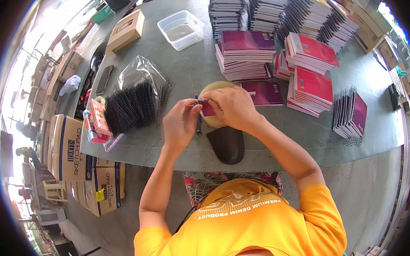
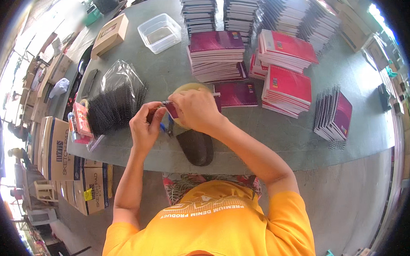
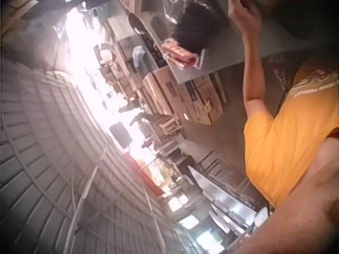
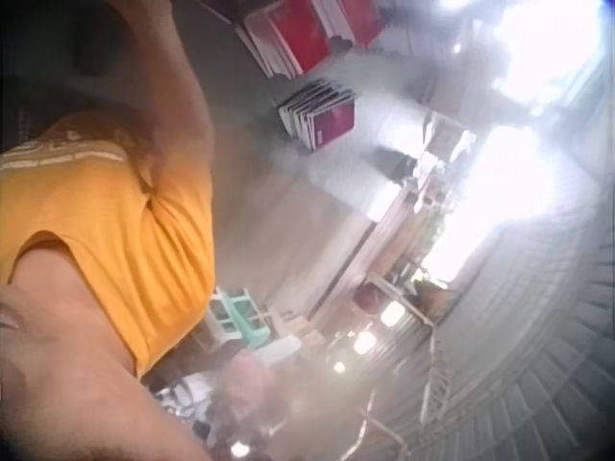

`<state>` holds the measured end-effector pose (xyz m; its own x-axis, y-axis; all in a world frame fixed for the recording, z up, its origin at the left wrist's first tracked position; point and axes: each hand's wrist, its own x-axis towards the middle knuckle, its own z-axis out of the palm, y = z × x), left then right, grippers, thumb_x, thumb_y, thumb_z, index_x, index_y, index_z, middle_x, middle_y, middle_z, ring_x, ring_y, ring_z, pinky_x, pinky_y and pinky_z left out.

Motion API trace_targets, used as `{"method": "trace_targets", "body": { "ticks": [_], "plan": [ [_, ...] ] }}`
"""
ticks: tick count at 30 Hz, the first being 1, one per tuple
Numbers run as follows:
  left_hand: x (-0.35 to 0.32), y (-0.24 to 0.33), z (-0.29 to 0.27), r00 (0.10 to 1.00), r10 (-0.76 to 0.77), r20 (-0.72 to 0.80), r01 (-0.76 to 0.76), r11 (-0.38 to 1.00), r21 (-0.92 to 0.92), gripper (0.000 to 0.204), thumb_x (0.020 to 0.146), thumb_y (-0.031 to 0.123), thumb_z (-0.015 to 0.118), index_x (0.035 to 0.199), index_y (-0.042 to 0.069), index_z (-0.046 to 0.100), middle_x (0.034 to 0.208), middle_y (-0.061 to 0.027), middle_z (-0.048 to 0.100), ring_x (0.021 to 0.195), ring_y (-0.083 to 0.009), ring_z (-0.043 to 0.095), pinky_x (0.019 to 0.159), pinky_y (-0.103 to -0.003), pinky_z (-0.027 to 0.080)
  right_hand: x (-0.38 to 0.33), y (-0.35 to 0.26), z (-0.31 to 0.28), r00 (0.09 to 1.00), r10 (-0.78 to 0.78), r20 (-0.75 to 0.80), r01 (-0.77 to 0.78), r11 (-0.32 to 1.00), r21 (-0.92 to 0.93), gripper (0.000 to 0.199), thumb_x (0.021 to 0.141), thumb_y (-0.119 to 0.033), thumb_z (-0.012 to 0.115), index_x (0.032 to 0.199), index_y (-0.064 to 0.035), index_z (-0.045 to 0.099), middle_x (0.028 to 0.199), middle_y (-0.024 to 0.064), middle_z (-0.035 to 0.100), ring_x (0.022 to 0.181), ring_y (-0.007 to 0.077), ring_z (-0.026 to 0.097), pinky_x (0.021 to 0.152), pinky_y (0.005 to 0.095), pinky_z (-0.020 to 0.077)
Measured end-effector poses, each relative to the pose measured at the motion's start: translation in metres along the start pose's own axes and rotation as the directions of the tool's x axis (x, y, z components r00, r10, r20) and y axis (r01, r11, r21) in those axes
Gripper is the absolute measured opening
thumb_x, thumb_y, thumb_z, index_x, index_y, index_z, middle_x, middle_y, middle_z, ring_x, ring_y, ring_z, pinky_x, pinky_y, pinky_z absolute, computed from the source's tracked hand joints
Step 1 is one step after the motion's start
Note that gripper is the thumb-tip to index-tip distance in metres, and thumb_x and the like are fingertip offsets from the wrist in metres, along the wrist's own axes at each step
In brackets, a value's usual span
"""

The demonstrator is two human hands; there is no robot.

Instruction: The person assembles small notepads by hand, inserting a black spiral binding through the pre-punched holes of each notepad one at a time.

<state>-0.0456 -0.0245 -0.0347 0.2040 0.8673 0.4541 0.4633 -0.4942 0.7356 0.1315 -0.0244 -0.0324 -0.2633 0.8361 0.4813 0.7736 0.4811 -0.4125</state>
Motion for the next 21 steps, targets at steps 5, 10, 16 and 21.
{"method": "trace_targets", "body": {
  "ticks": [5, 10, 16, 21],
  "plan": [
    [-0.008, 0.003, 0.001, 0.99, -0.126, 0.06, 0.126, 0.992, 0.001, 0.02, 0.089, 0.022, 0.061, 0.096, 0.004, 0.062, 0.073, -0.0105, 0.063, 0.062, -0.0169, 0.06, 0.058, -0.029, 0.046, 0.0, 0.002, -0.004, 1.0, -0.005, 0.004, 0.005, 0.997, 0.08, 0.019, 0.081, -0.015, 0.057, 0.099, -0.0137, 0.065, 0.084, 0.008, 0.067, 0.075, 0.027, 0.064, 0.064, 0.039, 0.0494],
    [0.0, 0.007, 0.004, 0.963, -0.256, 0.082, 0.256, 0.967, 0.01, 0.019, 0.089, 0.018, 0.061, 0.092, 0.0, 0.063, 0.068, -0.0075, 0.061, 0.06, -0.01, 0.056, 0.056, -0.024, 0.045, -0.003, 0.003, -0.01, 0.998, 0.008, 0.061, -0.011, 0.999, 0.047, 0.019, 0.081, -0.012, 0.057, 0.099, -0.0142, 0.064, 0.084, 0.0064, 0.067, 0.075, 0.0262, 0.064, 0.063, 0.0384, 0.0493],
    [0.004, -0.01, 0.008, 0.993, 0.103, -0.064, -0.1, 0.994, 0.043, 0.012, 0.085, 0.01, 0.064, 0.093, 0.001, 0.062, 0.071, -0.0069, 0.061, 0.062, -0.0105, 0.055, 0.057, -0.024, 0.044, -0.001, 0.0, -0.01, 0.996, 0.0, 0.088, -0.002, 1.0, 0.015, 0.021, 0.079, -0.011, 0.059, 0.099, -0.0139, 0.064, 0.083, 0.0068, 0.066, 0.074, 0.0269, 0.064, 0.063, 0.0381, 0.0493],
    [0.011, -0.009, -0.011, 0.952, -0.163, 0.259, 0.167, 0.986, 0.01, 0.017, 0.079, 0.004, 0.067, 0.095, 0.002, 0.059, 0.082, -0.0095, 0.06, 0.067, -0.0174, 0.056, 0.061, -0.028, 0.045, -0.009, 0.004, -0.019, 0.997, -0.062, 0.035, 0.061, 0.998, 0.014, 0.021, 0.076, -0.014, 0.062, 0.097, -0.0134, 0.064, 0.08, 0.0064, 0.065, 0.074, 0.0265, 0.063, 0.063, 0.0376, 0.0492]
  ]
}}
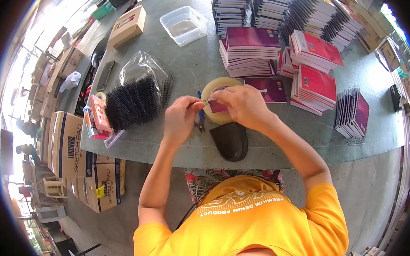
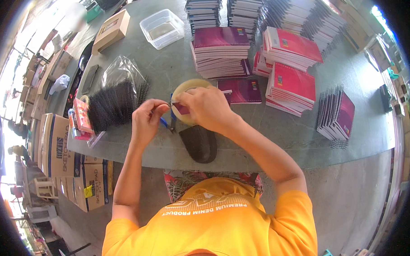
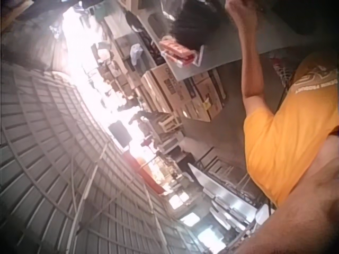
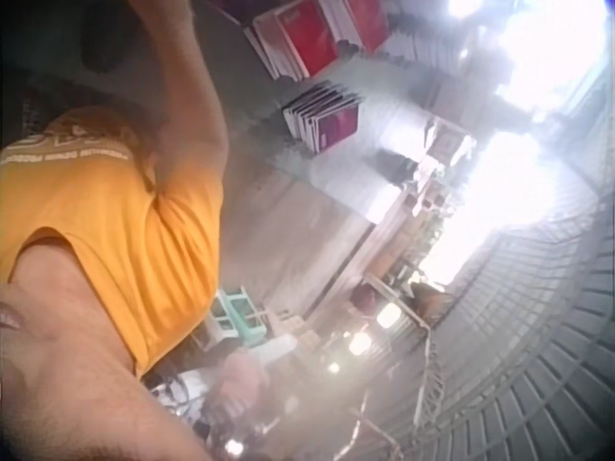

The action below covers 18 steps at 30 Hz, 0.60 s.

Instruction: The person assembles small notepads by hand, inserting a black spiral binding through the pre-punched holes of each notepad one at a time.

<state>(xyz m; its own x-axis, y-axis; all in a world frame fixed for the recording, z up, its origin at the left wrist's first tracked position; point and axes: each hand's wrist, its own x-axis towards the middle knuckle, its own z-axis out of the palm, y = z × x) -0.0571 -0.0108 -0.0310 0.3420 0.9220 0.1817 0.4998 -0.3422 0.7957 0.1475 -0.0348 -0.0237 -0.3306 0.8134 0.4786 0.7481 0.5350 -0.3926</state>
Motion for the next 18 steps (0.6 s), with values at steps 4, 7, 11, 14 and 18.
{"method": "trace_targets", "body": {
  "ticks": [4, 7, 11, 14, 18],
  "plan": [
    [0.006, 0.015, 0.008, 0.968, 0.245, -0.049, -0.236, 0.962, 0.135, 0.023, 0.081, 0.002, 0.06, 0.105, 0.003, 0.059, 0.103, -0.0154, 0.062, 0.084, -0.0265, 0.061, 0.073, -0.033, 0.048, 0.007, 0.001, 0.016, 0.988, 0.13, 0.085, -0.125, 0.991, -0.057, 0.015, 0.074, -0.02, 0.064, 0.087, -0.0129, 0.064, 0.076, 0.0081, 0.064, 0.071, 0.0269, 0.063, 0.062, 0.0388, 0.0486],
    [0.004, 0.007, -0.01, 0.968, -0.021, 0.252, -0.008, 0.994, 0.113, 0.017, 0.088, 0.006, 0.053, 0.103, 0.001, 0.06, 0.085, -0.015, 0.065, 0.079, -0.0243, 0.064, 0.071, -0.032, 0.049, 0.01, 0.008, 0.014, 1.0, 0.024, -0.004, -0.025, 0.999, -0.023, 0.018, 0.075, -0.028, 0.062, 0.081, -0.0115, 0.062, 0.07, 0.0087, 0.061, 0.068, 0.0315, 0.06, 0.066, 0.044, 0.0476],
    [0.0, 0.019, -0.006, 0.973, 0.229, 0.0, -0.226, 0.962, 0.153, 0.019, 0.088, 0.019, 0.061, 0.092, 0.0, 0.061, 0.072, -0.01, 0.058, 0.063, -0.0188, 0.055, 0.06, -0.029, 0.045, 0.006, 0.004, 0.032, 1.0, 0.023, 0.003, -0.023, 1.0, 0.021, 0.016, 0.078, -0.025, 0.062, 0.086, -0.0116, 0.06, 0.077, 0.0072, 0.062, 0.074, 0.0264, 0.062, 0.068, 0.0405, 0.0469],
    [-0.003, 0.021, -0.022, 0.996, 0.072, 0.058, -0.08, 0.986, 0.147, 0.02, 0.086, 0.018, 0.063, 0.09, -0.001, 0.061, 0.072, -0.01, 0.056, 0.062, -0.0178, 0.052, 0.057, -0.029, 0.043, 0.007, 0.002, 0.022, 0.997, -0.032, -0.069, 0.045, 0.978, 0.204, 0.018, 0.078, -0.024, 0.062, 0.09, -0.0116, 0.058, 0.079, 0.0066, 0.063, 0.076, 0.026, 0.062, 0.066, 0.04, 0.0462],
    [0.001, 0.025, -0.013, 0.971, 0.236, 0.027, -0.236, 0.944, 0.232, 0.016, 0.087, 0.013, 0.06, 0.089, -0.002, 0.058, 0.071, -0.0114, 0.055, 0.063, -0.0192, 0.052, 0.059, -0.029, 0.042, 0.007, 0.009, 0.018, 0.991, 0.028, 0.129, -0.038, 0.997, 0.074, 0.022, 0.076, -0.019, 0.062, 0.096, -0.011, 0.056, 0.079, 0.0068, 0.064, 0.077, 0.027, 0.062, 0.065, 0.0395, 0.0459]
  ]
}}
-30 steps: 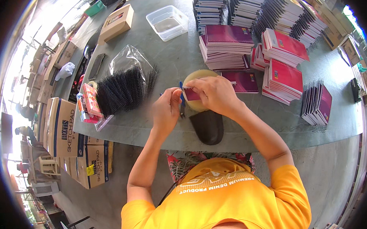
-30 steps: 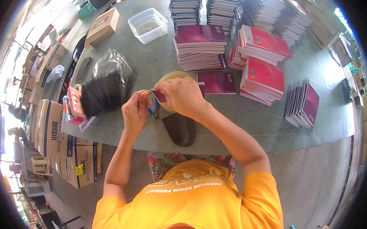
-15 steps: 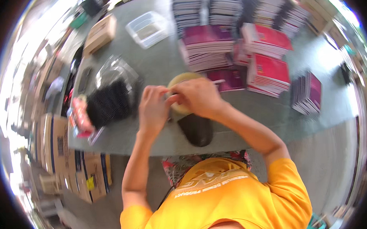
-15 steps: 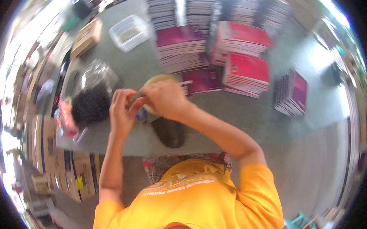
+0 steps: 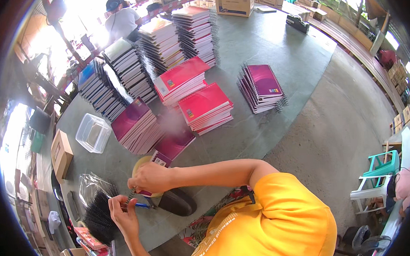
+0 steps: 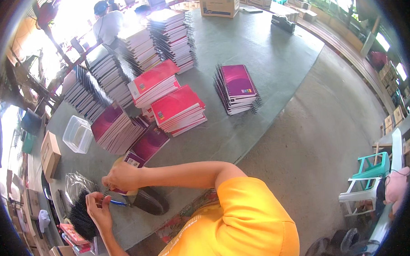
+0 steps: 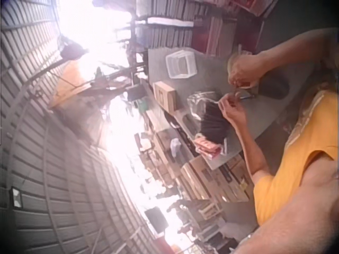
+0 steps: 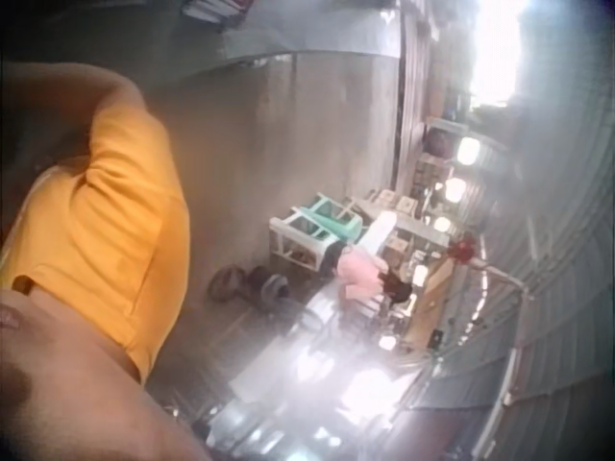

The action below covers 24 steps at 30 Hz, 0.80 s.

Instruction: The person assembles small notepads by hand, inserting a black spiral binding through the pre-punched holes of each notepad one at a time.

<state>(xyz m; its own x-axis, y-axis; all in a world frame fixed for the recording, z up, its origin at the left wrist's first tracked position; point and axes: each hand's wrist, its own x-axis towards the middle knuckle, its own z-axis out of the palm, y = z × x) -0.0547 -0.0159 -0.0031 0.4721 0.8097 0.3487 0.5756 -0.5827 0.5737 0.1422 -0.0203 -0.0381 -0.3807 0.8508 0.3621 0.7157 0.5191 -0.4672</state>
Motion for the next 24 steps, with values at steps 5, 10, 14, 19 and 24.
{"method": "trace_targets", "body": {
  "ticks": [5, 10, 14, 19, 24],
  "plan": [
    [0.0, -0.011, 0.002, 0.991, 0.132, 0.025, -0.133, 0.989, 0.064, 0.017, 0.087, 0.016, 0.061, 0.088, 0.0, 0.056, 0.07, -0.0109, 0.053, 0.065, -0.0259, 0.053, 0.063, -0.037, 0.042, 0.002, -0.001, 0.008, 0.978, -0.134, -0.159, 0.151, 0.983, 0.102, 0.021, 0.075, -0.019, 0.062, 0.094, -0.0111, 0.058, 0.076, 0.0071, 0.064, 0.075, 0.0274, 0.063, 0.064, 0.0395, 0.0459],
    [-0.022, 0.004, 0.021, 0.974, 0.221, 0.056, -0.228, 0.929, 0.293, 0.025, 0.08, 0.015, 0.067, 0.095, -0.001, 0.056, 0.086, -0.0145, 0.054, 0.084, -0.035, 0.05, 0.075, -0.042, 0.04, 0.004, 0.003, 0.008, 0.952, -0.152, -0.267, 0.189, 0.974, 0.121, 0.019, 0.075, -0.016, 0.061, 0.092, -0.0097, 0.058, 0.076, 0.009, 0.063, 0.074, 0.0283, 0.062, 0.064, 0.04, 0.0466],
    [-0.053, 0.007, 0.073, 0.991, 0.105, 0.081, -0.115, 0.985, 0.125, 0.038, 0.071, 0.018, 0.075, 0.095, -0.001, 0.054, 0.091, -0.0157, 0.053, 0.086, -0.0344, 0.05, 0.075, -0.041, 0.041, 0.007, 0.003, 0.01, 0.948, -0.184, -0.26, 0.235, 0.955, 0.183, 0.016, 0.073, -0.013, 0.061, 0.088, -0.0092, 0.057, 0.079, 0.0095, 0.059, 0.073, 0.0296, 0.061, 0.064, 0.0403, 0.0477],
    [-0.053, 0.01, 0.086, 0.96, -0.07, 0.272, 0.12, 0.978, -0.17, 0.042, 0.061, 0.008, 0.079, 0.094, 0.001, 0.053, 0.086, -0.0089, 0.053, 0.083, -0.0217, 0.052, 0.073, -0.033, 0.041, 0.009, -0.002, 0.016, 0.906, -0.183, -0.382, 0.235, 0.967, 0.095, 0.012, 0.07, -0.01, 0.062, 0.078, -0.0057, 0.056, 0.08, 0.0098, 0.059, 0.073, 0.0311, 0.061, 0.064, 0.0403, 0.0482],
    [-0.034, 0.019, -0.006, 0.948, -0.159, -0.277, 0.141, 0.986, -0.087, 0.024, 0.076, 0.016, 0.069, 0.088, 0.002, 0.054, 0.084, -0.0067, 0.051, 0.074, -0.0202, 0.049, 0.07, -0.032, 0.043, -0.032, 0.022, -0.051, 0.97, 0.226, -0.086, -0.197, 0.945, 0.261, 0.016, 0.07, -0.01, 0.068, 0.084, -0.002, 0.065, 0.078, 0.0105, 0.065, 0.073, 0.0264, 0.063, 0.066, 0.0381, 0.0491]
  ]
}}
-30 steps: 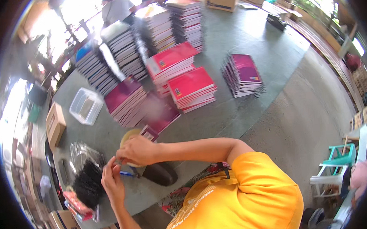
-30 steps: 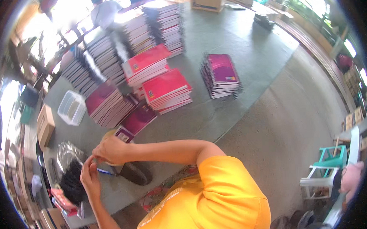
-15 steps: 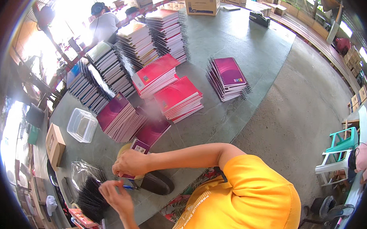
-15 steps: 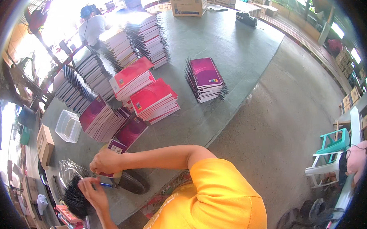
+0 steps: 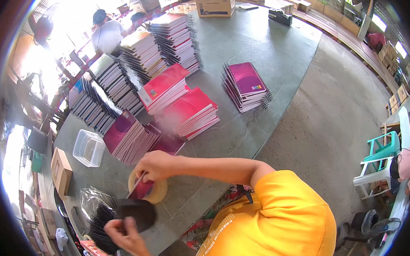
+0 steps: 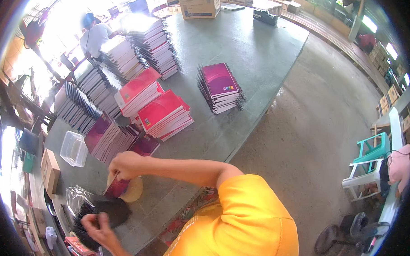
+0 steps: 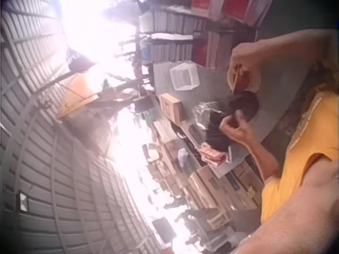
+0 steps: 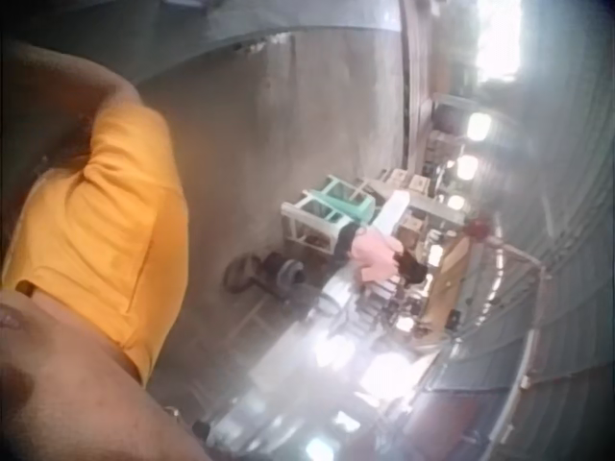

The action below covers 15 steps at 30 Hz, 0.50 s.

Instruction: The person assembles small notepads by hand, inserting a black spiral binding through the pre-punched holes of each notepad one at a time.

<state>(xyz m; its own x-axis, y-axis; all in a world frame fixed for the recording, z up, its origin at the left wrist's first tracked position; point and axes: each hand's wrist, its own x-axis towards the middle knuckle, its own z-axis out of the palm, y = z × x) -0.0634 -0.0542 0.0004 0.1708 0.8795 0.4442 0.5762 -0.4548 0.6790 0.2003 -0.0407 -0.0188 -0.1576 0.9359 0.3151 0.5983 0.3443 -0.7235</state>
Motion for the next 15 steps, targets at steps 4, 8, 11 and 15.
{"method": "trace_targets", "body": {
  "ticks": [4, 8, 11, 15],
  "plan": [
    [0.006, 0.001, 0.021, 0.88, 0.289, 0.377, -0.33, 0.943, 0.047, 0.028, 0.082, 0.015, 0.065, 0.102, -0.003, 0.058, 0.1, -0.0141, 0.059, 0.089, -0.0278, 0.058, 0.083, -0.038, 0.044, -0.01, 0.036, 0.022, 0.998, 0.046, 0.041, -0.061, 0.805, 0.589, 0.025, 0.071, -0.002, 0.072, 0.096, 0.0001, 0.067, 0.087, 0.0076, 0.068, 0.079, 0.0151, 0.063, 0.07, 0.0304, 0.0503],
    [0.022, 0.002, 0.008, 0.95, 0.292, 0.113, -0.301, 0.952, 0.065, 0.039, 0.082, 0.012, 0.064, 0.118, 0.0, 0.056, 0.104, -0.0177, 0.061, 0.094, -0.0318, 0.059, 0.085, -0.039, 0.044, -0.011, 0.038, 0.028, 0.995, 0.088, 0.041, -0.092, 0.719, 0.689, 0.027, 0.076, 0.004, 0.068, 0.102, -0.0004, 0.067, 0.091, 0.0043, 0.069, 0.081, 0.0095, 0.061, 0.074, 0.025, 0.0491],
    [0.024, 0.004, 0.014, 0.926, 0.275, 0.259, -0.326, 0.929, 0.178, 0.038, 0.084, 0.013, 0.063, 0.12, 0.001, 0.057, 0.101, -0.0161, 0.062, 0.092, -0.0312, 0.059, 0.085, -0.038, 0.045, -0.01, 0.039, 0.028, 0.998, 0.058, 0.031, -0.064, 0.738, 0.672, 0.027, 0.076, 0.004, 0.068, 0.103, -0.0004, 0.066, 0.09, 0.0041, 0.068, 0.08, 0.009, 0.06, 0.074, 0.025, 0.0488],
    [0.026, -0.001, 0.008, 0.92, 0.362, 0.151, -0.387, 0.902, 0.194, 0.04, 0.084, 0.014, 0.063, 0.121, 0.0, 0.056, 0.112, -0.0181, 0.061, 0.089, -0.0309, 0.058, 0.082, -0.038, 0.045, -0.008, 0.042, 0.035, 0.999, 0.032, -0.012, -0.016, 0.752, 0.659, 0.027, 0.077, 0.004, 0.066, 0.103, -0.0017, 0.066, 0.089, 0.003, 0.068, 0.081, 0.0083, 0.06, 0.074, 0.025, 0.0487]
  ]
}}
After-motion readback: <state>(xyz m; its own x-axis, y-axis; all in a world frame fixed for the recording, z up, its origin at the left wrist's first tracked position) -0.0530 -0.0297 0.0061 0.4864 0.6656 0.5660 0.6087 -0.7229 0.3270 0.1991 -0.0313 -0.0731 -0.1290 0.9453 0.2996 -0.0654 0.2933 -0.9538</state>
